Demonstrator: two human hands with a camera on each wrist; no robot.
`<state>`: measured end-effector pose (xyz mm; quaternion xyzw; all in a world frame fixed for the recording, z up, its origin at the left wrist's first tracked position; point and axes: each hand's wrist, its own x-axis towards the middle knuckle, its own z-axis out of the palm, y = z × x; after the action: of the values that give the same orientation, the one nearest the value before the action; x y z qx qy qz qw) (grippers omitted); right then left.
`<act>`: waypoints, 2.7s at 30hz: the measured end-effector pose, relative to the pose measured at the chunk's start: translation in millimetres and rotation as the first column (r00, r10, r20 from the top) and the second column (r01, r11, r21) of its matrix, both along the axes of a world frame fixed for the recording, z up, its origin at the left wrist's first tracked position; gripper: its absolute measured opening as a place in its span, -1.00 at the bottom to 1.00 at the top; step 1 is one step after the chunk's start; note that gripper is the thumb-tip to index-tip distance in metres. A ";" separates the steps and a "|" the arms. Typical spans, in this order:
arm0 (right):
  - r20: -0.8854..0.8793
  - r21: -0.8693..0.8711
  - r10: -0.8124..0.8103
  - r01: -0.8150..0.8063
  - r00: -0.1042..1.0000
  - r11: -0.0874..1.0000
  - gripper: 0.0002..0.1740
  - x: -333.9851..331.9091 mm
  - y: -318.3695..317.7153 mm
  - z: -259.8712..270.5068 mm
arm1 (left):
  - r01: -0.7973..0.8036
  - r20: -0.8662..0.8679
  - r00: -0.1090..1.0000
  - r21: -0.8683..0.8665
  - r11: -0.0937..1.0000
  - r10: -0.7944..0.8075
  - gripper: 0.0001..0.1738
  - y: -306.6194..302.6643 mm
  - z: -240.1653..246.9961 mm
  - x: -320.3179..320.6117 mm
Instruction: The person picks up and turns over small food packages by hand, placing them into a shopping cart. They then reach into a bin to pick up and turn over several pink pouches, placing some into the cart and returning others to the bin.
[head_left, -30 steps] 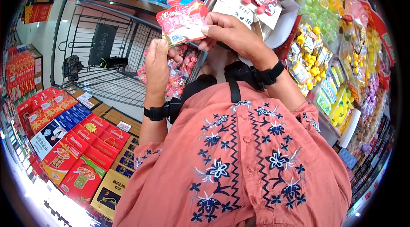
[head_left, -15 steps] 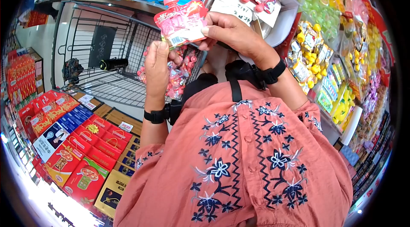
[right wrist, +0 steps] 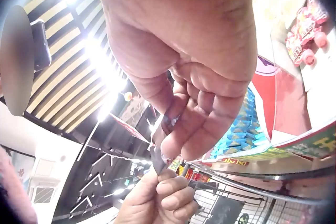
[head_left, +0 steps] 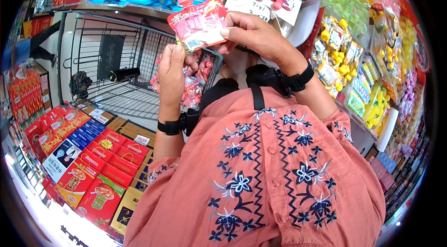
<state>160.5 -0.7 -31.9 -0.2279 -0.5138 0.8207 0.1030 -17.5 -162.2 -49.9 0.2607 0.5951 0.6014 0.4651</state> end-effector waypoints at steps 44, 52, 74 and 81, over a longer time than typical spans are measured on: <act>0.112 -0.068 -0.072 0.080 0.991 0.994 -0.83 123.1 45.8 -2.6 | 0.517 -0.211 0.810 -0.185 0.836 -0.547 -0.60 163.2 17.1 43.4; 0.184 -0.024 -0.479 0.491 0.858 0.871 -0.79 166.8 69.5 -37.6 | 0.567 0.001 0.813 -0.234 0.790 -0.583 -0.64 214.1 12.7 82.4; -0.012 -0.474 -0.836 0.733 0.549 0.488 -0.73 150.7 102.2 -115.3 | 0.752 -0.935 0.168 -0.083 0.653 -0.311 -0.59 273.4 -74.7 188.3; 0.079 -0.519 -0.918 0.802 0.388 0.294 -0.85 139.6 95.8 -124.4 | 0.826 -0.936 0.126 -0.084 0.558 -0.327 -0.67 271.8 -75.9 185.1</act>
<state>300.1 95.1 -156.4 -0.3879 -0.0712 0.7508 0.5299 167.7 109.6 -125.9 0.8516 0.4172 0.2451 0.2015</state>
